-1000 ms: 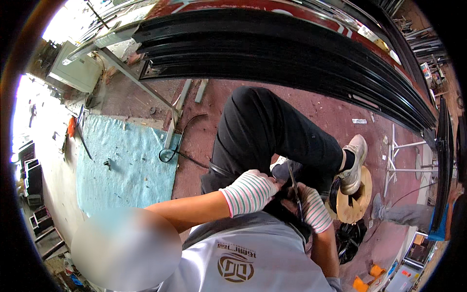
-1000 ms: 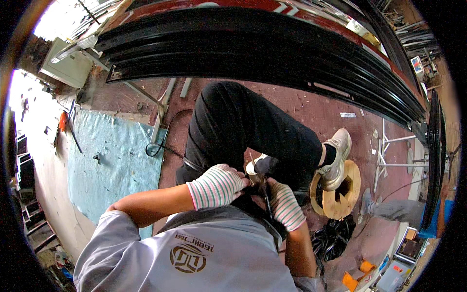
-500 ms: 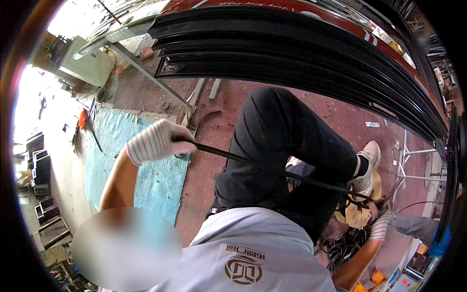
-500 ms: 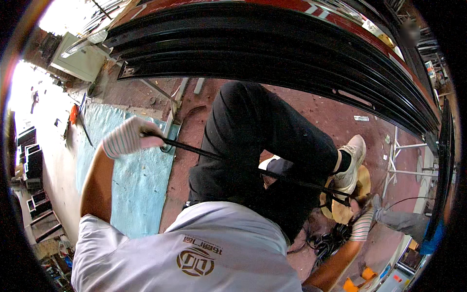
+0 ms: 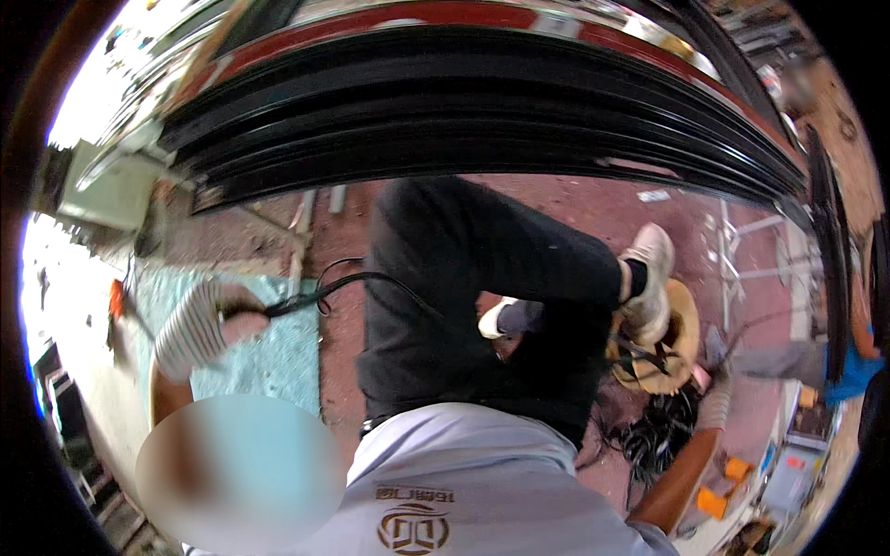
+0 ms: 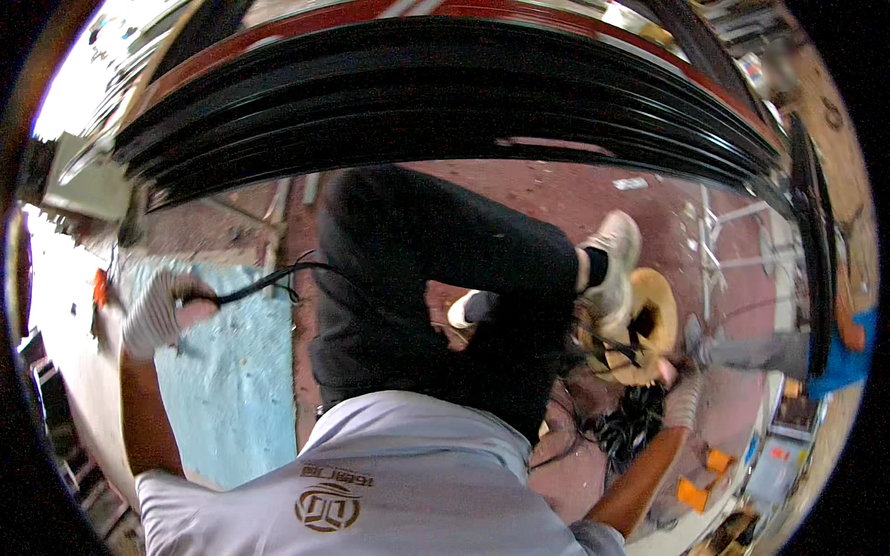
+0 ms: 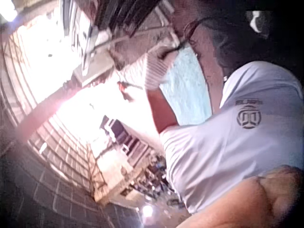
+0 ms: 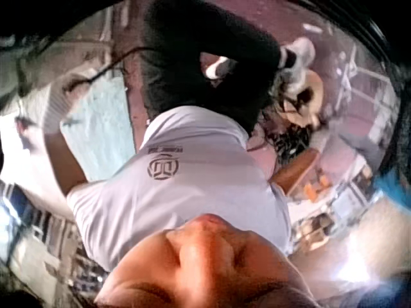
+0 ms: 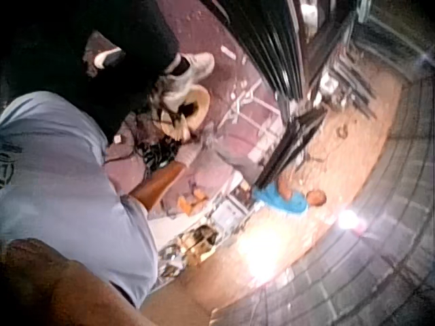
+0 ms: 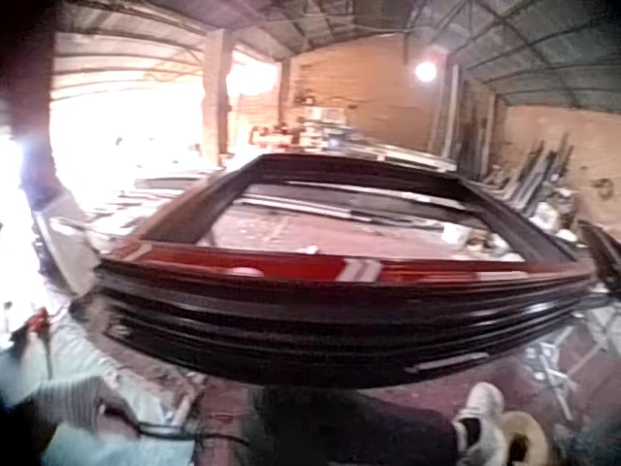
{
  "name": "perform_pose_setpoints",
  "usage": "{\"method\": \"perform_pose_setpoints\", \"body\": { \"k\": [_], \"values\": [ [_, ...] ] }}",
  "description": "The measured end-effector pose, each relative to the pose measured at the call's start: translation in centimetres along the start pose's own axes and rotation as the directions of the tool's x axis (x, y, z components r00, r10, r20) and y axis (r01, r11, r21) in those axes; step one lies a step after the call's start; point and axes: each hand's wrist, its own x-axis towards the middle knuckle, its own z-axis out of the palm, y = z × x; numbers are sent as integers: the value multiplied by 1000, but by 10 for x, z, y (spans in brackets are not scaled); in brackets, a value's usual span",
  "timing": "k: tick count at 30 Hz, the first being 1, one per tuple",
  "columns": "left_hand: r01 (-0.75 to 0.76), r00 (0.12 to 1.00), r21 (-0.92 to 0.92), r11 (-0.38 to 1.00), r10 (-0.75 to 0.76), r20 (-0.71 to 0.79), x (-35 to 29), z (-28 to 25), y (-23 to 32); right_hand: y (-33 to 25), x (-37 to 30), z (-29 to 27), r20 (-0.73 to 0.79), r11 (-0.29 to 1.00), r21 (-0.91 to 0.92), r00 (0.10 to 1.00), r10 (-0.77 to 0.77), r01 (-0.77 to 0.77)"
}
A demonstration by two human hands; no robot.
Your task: The person installs a black rubber seal onto a red window frame using shears to trim the seal. The person repeatedly measures, cuts, and fits the seal along the frame edges.
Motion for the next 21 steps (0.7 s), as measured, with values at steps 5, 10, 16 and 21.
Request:
{"method": "perform_pose_setpoints", "body": {
  "k": [5, 10, 16, 21],
  "values": [
    [-441, 878, -107, 891, 453, 155, 10, 89, 102, -123, -199, 234, 557, 934, -245, 826, -83, 260],
    [-456, 785, -261, 851, 523, 331, 29, 156, 175, -112, -249, 309, 850, 850, 216, 337, -406, 480],
    [-529, 813, -54, 847, 524, 253, 47, 150, 160, -131, -220, 265, 828, 787, -132, 503, -247, 603],
    [-307, 945, 27, 951, 302, 125, 65, 86, 63, -103, -142, 166, 381, 708, -473, 847, -371, 524]
  ]
}}
